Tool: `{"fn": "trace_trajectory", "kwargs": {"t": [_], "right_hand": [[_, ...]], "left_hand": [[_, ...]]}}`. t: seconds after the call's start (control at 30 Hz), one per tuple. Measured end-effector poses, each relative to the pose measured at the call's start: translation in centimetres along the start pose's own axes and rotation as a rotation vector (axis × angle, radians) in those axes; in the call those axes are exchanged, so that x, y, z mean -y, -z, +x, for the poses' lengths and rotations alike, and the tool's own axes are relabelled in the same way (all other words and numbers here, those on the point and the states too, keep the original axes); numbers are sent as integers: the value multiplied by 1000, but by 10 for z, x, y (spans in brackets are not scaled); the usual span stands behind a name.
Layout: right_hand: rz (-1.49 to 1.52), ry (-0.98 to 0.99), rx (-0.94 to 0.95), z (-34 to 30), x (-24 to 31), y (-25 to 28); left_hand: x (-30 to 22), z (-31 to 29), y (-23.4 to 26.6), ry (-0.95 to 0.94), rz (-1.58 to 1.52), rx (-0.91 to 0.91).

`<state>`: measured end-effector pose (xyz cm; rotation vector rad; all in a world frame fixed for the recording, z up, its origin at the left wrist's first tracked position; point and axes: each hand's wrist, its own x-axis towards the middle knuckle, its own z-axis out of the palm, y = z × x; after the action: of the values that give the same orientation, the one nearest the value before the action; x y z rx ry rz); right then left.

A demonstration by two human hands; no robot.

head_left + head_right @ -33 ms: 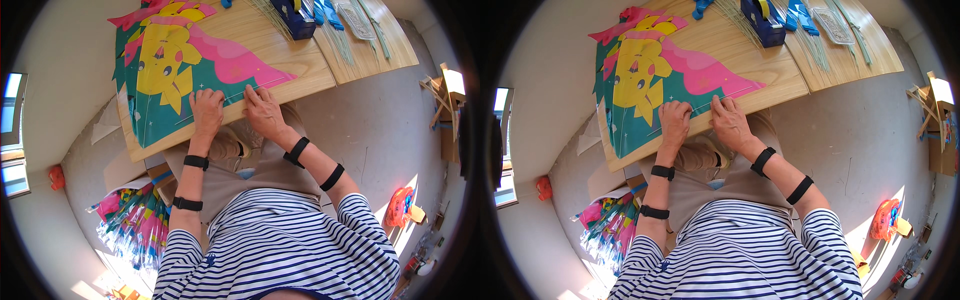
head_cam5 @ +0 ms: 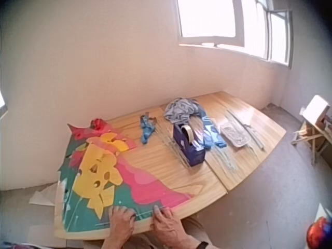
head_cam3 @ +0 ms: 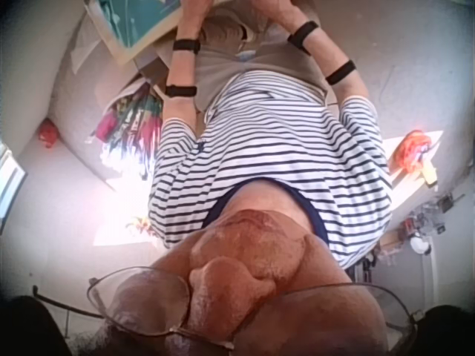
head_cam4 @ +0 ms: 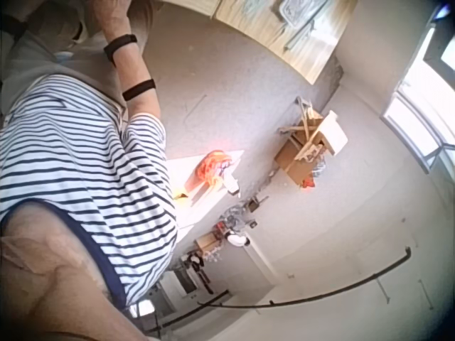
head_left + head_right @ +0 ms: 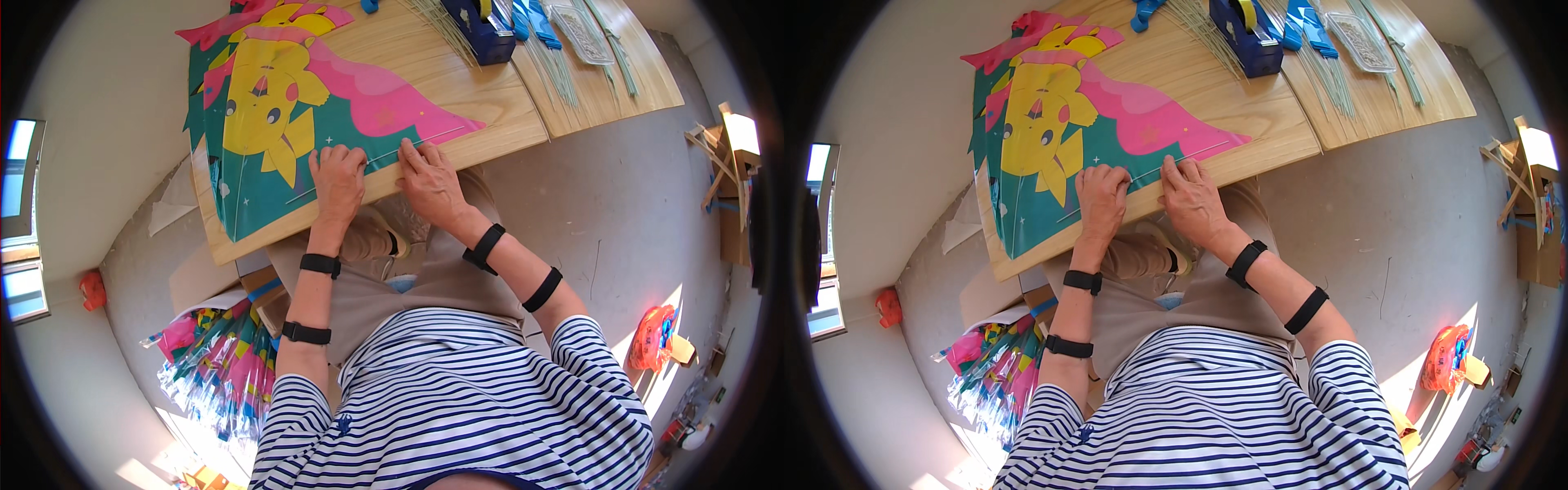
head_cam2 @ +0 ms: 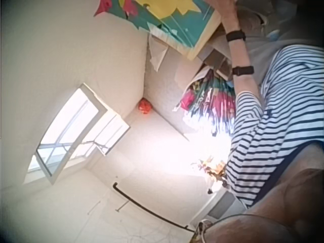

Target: Assembling a plastic kite by attaching support rods and securing them with adhesive tape.

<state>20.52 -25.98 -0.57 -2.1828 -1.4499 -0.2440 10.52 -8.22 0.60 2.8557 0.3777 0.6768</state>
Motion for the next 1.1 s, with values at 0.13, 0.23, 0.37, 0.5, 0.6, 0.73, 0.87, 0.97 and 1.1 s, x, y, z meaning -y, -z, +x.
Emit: {"fn": "trace_trajectory", "kwargs": {"t": [0.13,0.23,0.37,0.5,0.6,0.73,0.87,0.97,1.1], "right_hand": [[-2,0,-4,0,1,1],[-13,12,10,1,0,2],[6,12,18,0,-1,1],[1,9,14,-1,-1,0],[-17,9,-1,-2,-4,-1],[-32,12,-10,0,-1,0],[-9,9,-4,-1,-1,1],[-9,-1,-9,-1,-1,3],[32,-13,-6,-1,0,3]], "left_hand": [[0,0,1,-4,5,8],[1,0,-1,9,-7,6],[1,-2,-1,14,-14,-16],[1,1,0,9,-25,-34],[-4,6,-2,3,-33,-31],[-8,3,-2,1,-39,-8],[-10,2,-2,26,-62,56],[-10,3,-3,20,-66,46],[-9,2,-2,19,-66,47]]}}
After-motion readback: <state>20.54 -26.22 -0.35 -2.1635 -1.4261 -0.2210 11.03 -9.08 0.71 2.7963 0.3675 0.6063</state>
